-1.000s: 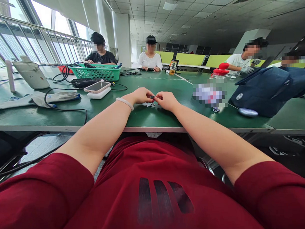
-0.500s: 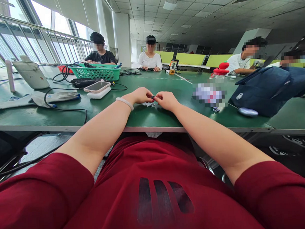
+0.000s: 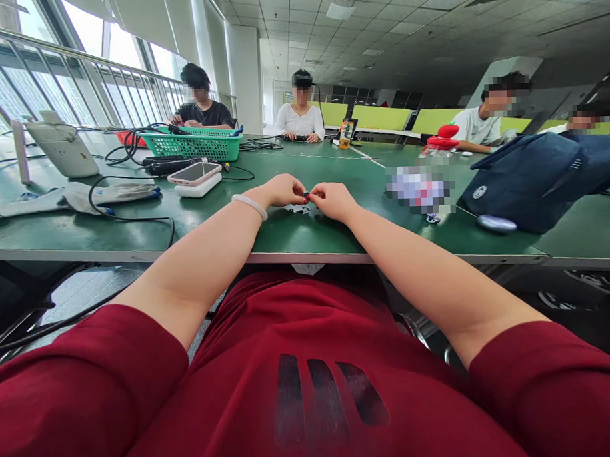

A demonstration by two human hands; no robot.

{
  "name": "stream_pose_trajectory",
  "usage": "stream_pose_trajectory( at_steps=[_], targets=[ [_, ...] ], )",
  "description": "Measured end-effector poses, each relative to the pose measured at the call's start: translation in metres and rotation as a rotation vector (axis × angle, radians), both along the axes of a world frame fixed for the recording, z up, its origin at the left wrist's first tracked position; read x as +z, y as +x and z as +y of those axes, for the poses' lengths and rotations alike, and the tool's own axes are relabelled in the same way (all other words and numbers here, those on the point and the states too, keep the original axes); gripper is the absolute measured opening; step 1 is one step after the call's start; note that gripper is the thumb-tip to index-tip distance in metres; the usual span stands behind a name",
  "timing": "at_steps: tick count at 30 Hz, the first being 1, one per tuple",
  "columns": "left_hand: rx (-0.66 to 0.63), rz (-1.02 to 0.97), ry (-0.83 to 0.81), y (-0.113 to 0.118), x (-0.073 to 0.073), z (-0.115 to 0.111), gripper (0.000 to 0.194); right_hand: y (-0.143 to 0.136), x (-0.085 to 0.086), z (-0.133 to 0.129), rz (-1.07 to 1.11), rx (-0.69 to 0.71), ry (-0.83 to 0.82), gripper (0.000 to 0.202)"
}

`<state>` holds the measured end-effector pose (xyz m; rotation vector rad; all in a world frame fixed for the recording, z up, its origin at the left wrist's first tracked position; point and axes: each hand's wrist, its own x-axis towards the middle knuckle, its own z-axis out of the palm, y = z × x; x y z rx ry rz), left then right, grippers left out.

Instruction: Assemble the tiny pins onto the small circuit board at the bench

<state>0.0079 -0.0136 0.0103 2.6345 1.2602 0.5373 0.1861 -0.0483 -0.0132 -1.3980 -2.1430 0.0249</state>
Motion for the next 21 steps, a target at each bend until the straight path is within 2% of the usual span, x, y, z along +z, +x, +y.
stream_pose_trajectory(
  at_steps=[21],
  targets=[
    [0.008, -0.022, -0.040, 0.0005, -0.0007, -0.0006, 0.034, 0.0009, -0.0014, 0.0031, 0.001, -0.001, -0.002, 0.027]
  ],
)
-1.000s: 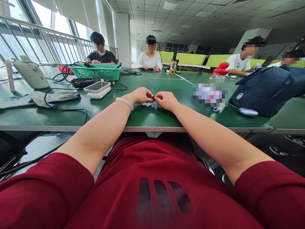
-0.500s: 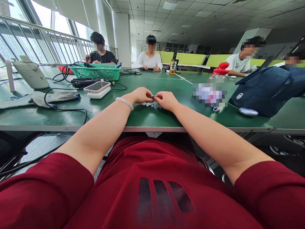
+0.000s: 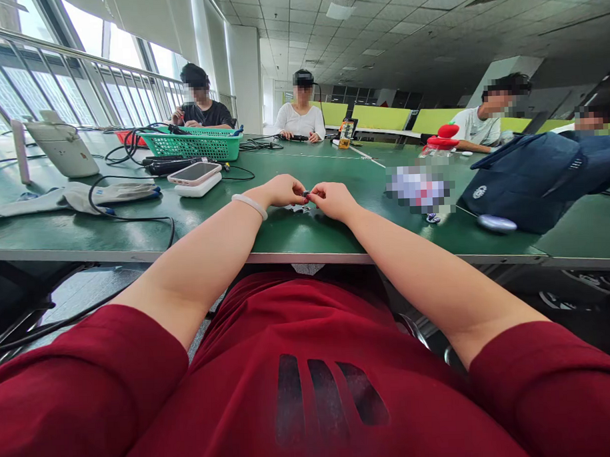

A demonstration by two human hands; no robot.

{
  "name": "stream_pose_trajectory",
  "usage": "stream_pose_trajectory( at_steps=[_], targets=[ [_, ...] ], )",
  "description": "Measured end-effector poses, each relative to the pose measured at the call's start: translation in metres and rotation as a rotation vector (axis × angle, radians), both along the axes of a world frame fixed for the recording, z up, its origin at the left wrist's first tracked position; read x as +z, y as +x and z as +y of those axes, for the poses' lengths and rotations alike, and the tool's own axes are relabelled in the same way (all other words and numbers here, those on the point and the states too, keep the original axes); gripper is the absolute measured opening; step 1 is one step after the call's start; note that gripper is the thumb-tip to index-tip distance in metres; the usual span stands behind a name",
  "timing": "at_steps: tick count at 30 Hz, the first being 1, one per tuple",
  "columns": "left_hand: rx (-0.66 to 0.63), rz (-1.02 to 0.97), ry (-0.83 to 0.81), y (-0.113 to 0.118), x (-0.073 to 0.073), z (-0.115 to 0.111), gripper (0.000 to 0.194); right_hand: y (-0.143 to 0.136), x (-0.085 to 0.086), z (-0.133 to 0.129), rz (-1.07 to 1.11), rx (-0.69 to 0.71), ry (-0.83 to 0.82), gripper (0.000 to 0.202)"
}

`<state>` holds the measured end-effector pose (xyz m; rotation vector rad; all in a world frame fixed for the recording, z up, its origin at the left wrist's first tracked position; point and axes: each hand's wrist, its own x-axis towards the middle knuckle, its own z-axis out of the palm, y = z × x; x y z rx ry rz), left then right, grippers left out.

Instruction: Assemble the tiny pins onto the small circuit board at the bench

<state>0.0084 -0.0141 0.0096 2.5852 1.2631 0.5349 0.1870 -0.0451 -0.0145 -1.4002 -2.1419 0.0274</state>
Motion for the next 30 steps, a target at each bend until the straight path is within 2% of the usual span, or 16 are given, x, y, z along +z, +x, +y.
stream_pose_trajectory(
  at_steps=[11, 30],
  targets=[
    [0.011, 0.021, -0.020, -0.0001, 0.0010, -0.0014, 0.035, -0.0022, 0.0044, -0.0073, 0.010, -0.005, -0.027, 0.029],
    [-0.010, -0.027, -0.101, 0.0005, 0.0018, -0.0044, 0.033, -0.0007, 0.0021, -0.0040, -0.012, 0.004, -0.016, 0.027]
  ],
)
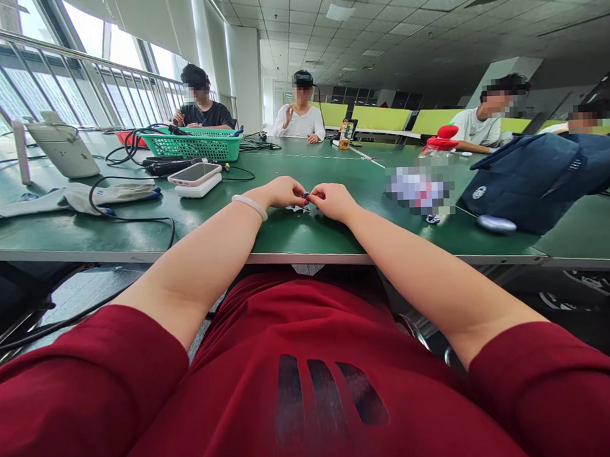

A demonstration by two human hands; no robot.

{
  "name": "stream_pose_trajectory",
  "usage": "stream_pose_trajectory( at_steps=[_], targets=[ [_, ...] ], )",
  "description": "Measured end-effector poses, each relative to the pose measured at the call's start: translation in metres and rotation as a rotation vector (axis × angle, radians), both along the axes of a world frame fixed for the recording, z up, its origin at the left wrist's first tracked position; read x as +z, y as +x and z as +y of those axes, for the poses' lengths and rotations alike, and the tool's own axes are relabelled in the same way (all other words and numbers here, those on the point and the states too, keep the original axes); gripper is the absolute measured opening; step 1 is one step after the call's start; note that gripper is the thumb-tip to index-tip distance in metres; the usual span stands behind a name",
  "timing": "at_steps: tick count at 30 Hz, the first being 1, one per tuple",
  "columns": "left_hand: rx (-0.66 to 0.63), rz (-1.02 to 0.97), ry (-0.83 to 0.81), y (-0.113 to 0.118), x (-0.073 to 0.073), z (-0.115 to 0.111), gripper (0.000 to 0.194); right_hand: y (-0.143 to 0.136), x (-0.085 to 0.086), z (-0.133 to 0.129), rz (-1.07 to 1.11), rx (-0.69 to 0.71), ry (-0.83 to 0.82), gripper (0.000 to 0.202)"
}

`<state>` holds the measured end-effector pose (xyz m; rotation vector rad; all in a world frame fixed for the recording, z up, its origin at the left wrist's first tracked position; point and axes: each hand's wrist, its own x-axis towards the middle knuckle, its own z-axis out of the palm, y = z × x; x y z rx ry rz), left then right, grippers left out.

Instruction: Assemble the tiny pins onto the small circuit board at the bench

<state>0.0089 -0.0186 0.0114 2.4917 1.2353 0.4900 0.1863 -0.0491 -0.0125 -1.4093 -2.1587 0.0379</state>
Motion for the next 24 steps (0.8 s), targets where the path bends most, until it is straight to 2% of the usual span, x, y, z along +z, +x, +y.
stream_pose_trajectory(
  at_steps=[24],
  targets=[
    [-0.003, 0.001, -0.058, 0.0011, 0.0004, -0.0030, 0.031, 0.0015, -0.0008, 0.0028, 0.002, 0.007, 0.010, 0.026]
  ],
)
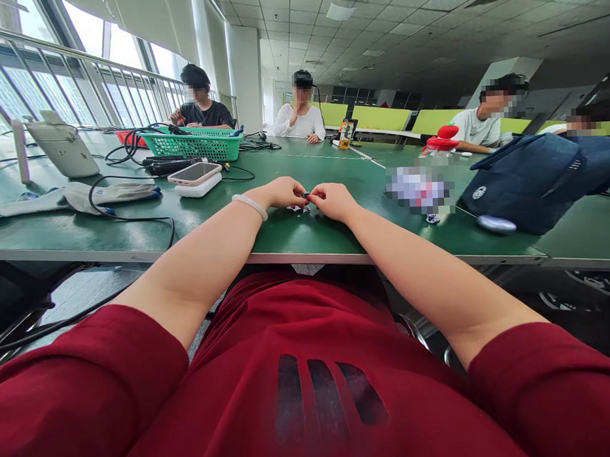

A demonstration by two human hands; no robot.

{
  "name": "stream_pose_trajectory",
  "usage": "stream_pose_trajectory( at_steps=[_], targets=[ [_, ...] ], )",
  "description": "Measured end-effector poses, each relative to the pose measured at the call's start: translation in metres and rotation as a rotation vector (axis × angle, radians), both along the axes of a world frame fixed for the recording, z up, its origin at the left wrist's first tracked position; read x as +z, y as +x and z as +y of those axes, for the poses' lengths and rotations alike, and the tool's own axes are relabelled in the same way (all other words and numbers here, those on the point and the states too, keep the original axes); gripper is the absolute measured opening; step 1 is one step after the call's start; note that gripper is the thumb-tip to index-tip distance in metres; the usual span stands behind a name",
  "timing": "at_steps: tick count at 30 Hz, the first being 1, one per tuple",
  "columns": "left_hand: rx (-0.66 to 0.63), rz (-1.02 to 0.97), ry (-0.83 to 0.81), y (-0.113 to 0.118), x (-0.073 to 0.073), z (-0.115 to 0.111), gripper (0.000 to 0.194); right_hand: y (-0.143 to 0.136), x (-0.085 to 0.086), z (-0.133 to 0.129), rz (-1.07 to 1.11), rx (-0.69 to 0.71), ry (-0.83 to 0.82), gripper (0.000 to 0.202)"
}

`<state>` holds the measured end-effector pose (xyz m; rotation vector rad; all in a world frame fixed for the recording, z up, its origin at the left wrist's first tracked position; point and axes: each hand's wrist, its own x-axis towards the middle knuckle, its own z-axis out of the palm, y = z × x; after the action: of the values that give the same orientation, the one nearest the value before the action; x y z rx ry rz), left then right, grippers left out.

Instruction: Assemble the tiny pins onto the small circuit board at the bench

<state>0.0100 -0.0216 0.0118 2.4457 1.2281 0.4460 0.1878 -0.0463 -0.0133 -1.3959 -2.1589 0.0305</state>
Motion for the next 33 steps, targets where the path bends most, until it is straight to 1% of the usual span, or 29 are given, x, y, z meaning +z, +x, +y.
stream_pose_trajectory(
  at_steps=[13, 22, 33],
  targets=[
    [-0.011, 0.000, 0.007, -0.0001, -0.0007, 0.0018, 0.026, -0.0002, 0.0002, -0.0012, 0.000, 0.003, 0.008, 0.026],
    [-0.013, -0.001, 0.004, -0.0009, -0.0017, 0.0031, 0.030, -0.0006, 0.0007, -0.0016, -0.003, 0.001, 0.001, 0.025],
    [-0.013, 0.002, 0.001, -0.0003, -0.0013, 0.0018, 0.028, 0.0005, -0.0016, 0.0016, 0.015, 0.008, -0.007, 0.026]
  ],
)
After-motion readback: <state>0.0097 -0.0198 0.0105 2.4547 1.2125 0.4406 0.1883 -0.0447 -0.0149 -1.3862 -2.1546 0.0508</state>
